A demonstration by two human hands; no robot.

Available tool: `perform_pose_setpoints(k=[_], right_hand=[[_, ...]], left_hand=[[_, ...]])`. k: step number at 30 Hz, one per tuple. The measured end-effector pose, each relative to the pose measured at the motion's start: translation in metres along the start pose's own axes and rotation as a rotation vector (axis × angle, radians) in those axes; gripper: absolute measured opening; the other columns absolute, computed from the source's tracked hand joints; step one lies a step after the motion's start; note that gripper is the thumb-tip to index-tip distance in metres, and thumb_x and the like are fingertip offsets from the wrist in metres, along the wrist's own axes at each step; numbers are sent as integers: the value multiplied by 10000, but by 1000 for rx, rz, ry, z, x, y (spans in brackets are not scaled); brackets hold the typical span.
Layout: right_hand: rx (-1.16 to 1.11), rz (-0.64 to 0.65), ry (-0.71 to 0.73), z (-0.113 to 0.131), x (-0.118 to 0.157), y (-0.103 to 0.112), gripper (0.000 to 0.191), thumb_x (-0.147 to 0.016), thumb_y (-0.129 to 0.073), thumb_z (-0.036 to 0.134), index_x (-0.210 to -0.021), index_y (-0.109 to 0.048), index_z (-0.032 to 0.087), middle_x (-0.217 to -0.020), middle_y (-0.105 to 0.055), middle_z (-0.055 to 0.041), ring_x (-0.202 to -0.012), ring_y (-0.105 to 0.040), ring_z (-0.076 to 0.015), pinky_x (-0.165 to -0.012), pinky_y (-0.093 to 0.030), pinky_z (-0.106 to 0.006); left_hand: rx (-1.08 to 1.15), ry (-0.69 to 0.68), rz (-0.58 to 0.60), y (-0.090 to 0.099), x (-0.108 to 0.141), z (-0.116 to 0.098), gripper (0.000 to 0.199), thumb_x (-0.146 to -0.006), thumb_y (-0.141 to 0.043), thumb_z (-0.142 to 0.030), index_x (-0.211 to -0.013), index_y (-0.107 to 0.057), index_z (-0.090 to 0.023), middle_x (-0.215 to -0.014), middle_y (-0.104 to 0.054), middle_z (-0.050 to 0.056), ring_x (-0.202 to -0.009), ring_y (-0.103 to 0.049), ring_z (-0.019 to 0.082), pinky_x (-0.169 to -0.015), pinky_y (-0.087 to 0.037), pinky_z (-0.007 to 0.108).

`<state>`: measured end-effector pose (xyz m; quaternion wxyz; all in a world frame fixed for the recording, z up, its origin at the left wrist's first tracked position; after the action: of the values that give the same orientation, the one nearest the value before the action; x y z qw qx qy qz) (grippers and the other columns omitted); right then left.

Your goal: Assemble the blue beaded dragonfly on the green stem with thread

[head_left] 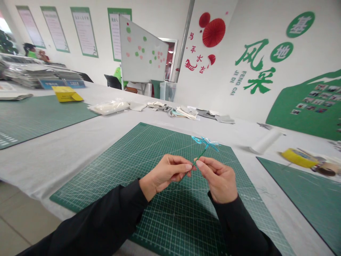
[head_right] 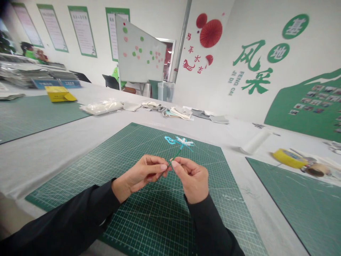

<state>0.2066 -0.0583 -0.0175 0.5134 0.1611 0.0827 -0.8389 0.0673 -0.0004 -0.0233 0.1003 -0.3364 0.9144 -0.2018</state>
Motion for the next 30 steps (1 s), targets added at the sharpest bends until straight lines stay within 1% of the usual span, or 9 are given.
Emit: perform_pose_setpoints(k=[4,7,12,16,20,22,25,30], right_hand=[[-7,65,-8,3,2,-4,218,-687,-713,370,-722,-727,155,-410,-445,47,-403,-266,-46,-402,-231,-218],[-28,106,-2,6,3,-6,212,-703,-700,368,-716,-722,158,-405,-440,50,-398,-266,-46,-413,-237,-223],[-48,102,-14,6,4,-6,191,-700,-711,353,-710,-727,163,-381,-383,70,-394,-235,-38,-409,-221,-215],[-104,108,-3,5,3,-7,175,-690,-722,344,-734,-736,176,-433,-507,33,-396,-326,-49,-410,-289,-217],[-133,96,15,4,2,-6,160,-681,-727,329,-757,-742,188,-421,-501,37,-403,-383,-64,-419,-338,-217],[-124,93,17,4,3,-6,156,-685,-726,324,-763,-741,189,-417,-497,39,-406,-382,-63,-416,-326,-211],[-102,94,13,3,3,-5,149,-697,-722,321,-764,-735,188,-423,-497,40,-413,-356,-54,-413,-278,-202],[-53,100,21,3,4,-4,162,-722,-705,340,-759,-724,183,-418,-443,53,-416,-289,-47,-409,-213,-209]], left_hand=[[43,-11,58,0,0,0,165,-732,-698,-263,-739,-691,-99,-620,-633,32,-390,-378,1,-386,-191,174],[65,-4,82,0,1,0,157,-741,-693,-248,-721,-681,-93,-625,-640,34,-381,-387,-4,-378,-202,163],[75,-5,76,-1,0,0,147,-726,-708,-234,-722,-672,-92,-598,-630,21,-378,-395,-7,-366,-217,143],[70,0,71,-2,0,0,174,-719,-712,-255,-741,-673,-87,-592,-608,3,-383,-391,-14,-370,-222,132],[66,-1,72,-1,1,-1,183,-721,-708,-257,-760,-676,-81,-602,-600,2,-395,-397,-16,-380,-222,128],[67,-2,66,0,1,-1,181,-720,-708,-254,-765,-677,-81,-602,-601,3,-397,-397,-14,-381,-219,131],[63,-18,54,0,1,-1,174,-727,-702,-249,-767,-677,-82,-594,-599,4,-396,-391,-12,-385,-213,136],[48,-23,48,0,1,-1,172,-730,-698,-251,-758,-676,-83,-594,-597,3,-398,-384,-12,-385,-197,142]])
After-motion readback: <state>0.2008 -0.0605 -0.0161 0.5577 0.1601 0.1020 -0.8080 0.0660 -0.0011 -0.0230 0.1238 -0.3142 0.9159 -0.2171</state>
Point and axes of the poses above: each hand's wrist, its own x-axis away from the middle knuckle, its own y-axis out of the back of the hand, z = x × y, the point moved 3 cm from there along -x, towards the middle knuckle
